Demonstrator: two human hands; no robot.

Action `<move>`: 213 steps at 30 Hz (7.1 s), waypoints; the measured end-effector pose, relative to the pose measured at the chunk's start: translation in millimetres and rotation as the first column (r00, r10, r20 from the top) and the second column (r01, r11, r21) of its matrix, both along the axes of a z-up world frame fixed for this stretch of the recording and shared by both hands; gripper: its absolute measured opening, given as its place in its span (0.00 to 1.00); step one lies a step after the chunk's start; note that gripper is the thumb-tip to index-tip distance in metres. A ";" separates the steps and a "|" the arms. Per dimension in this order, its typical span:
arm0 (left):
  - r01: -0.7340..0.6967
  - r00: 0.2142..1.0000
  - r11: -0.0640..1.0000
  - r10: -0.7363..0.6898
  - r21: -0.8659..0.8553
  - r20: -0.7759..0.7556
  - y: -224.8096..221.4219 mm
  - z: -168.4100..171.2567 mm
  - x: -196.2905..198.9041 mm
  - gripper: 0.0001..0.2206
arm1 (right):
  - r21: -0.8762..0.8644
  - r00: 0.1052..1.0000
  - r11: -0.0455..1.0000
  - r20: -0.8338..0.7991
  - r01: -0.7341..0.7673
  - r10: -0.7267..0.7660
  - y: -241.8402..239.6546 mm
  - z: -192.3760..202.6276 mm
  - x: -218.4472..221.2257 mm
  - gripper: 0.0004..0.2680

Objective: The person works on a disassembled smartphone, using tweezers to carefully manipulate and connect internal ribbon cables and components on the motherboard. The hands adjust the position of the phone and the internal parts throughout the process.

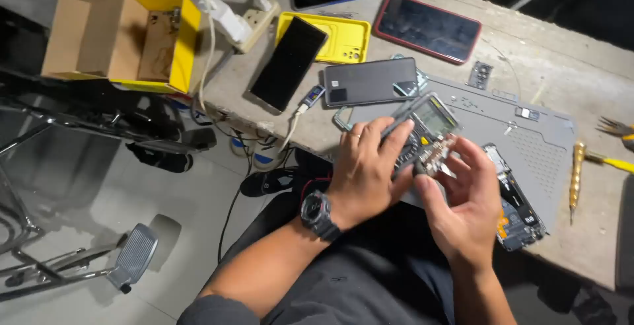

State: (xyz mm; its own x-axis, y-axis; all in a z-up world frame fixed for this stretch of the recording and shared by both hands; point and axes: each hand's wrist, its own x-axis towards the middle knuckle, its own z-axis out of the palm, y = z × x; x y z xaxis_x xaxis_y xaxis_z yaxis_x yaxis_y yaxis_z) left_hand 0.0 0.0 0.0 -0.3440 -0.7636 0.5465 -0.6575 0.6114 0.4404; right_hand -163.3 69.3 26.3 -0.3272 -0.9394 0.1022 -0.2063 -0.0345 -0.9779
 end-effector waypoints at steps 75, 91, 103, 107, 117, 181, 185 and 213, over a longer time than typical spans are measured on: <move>0.177 0.949 0.934 -0.079 0.309 -0.305 -20.9 60.8 148.0 0.07 | -0.147 0.960 0.965 -0.212 -0.215 0.182 -4.4 3.8 39.7 0.26; 0.566 0.824 0.789 -0.530 0.241 -0.200 8.5 8.5 -17.7 0.06 | -0.139 0.726 0.968 -0.641 0.210 -0.250 75.5 -13.5 -101.2 0.25; 0.540 0.805 0.839 -0.538 0.065 0.250 3.0 -15.4 -55.5 0.04 | -0.238 0.740 0.950 -0.598 0.201 -0.306 71.9 -17.0 -119.5 0.25; 0.471 0.832 0.881 -0.458 0.040 0.312 -10.9 -20.3 -44.5 0.06 | -0.250 0.730 0.957 -0.626 0.145 -0.274 66.3 -24.5 -118.4 0.24; 0.256 0.923 0.966 -0.253 0.031 0.288 -22.2 -7.2 -35.6 0.08 | -0.250 0.711 0.965 -0.663 0.083 -0.233 56.9 -36.4 -113.5 0.24; 0.990 0.121 -0.015 0.598 0.140 -0.792 20.9 -24.5 -55.9 0.28 | -0.278 0.829 0.929 -0.436 0.245 -0.349 59.0 -5.5 -70.0 0.28; 0.997 0.063 -0.078 0.716 0.010 -0.696 13.6 -27.5 -46.3 0.34 | -0.272 0.816 0.929 -0.456 0.252 -0.355 56.4 -11.0 -72.8 0.28; 0.989 0.149 -0.069 0.546 0.134 -0.825 -0.1 -39.5 -53.0 0.33 | -0.133 0.731 0.961 -0.626 0.241 -0.270 47.3 -30.7 -82.8 0.34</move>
State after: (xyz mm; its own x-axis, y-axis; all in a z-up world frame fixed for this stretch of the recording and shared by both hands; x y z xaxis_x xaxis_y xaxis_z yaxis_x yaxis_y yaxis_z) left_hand -53.0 -0.1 -39.5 -0.7973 -0.5918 -0.1187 0.5135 -0.7684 0.3818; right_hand -246.1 116.5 -4.4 -0.4009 -0.8202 0.4082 -0.7831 0.0756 -0.6173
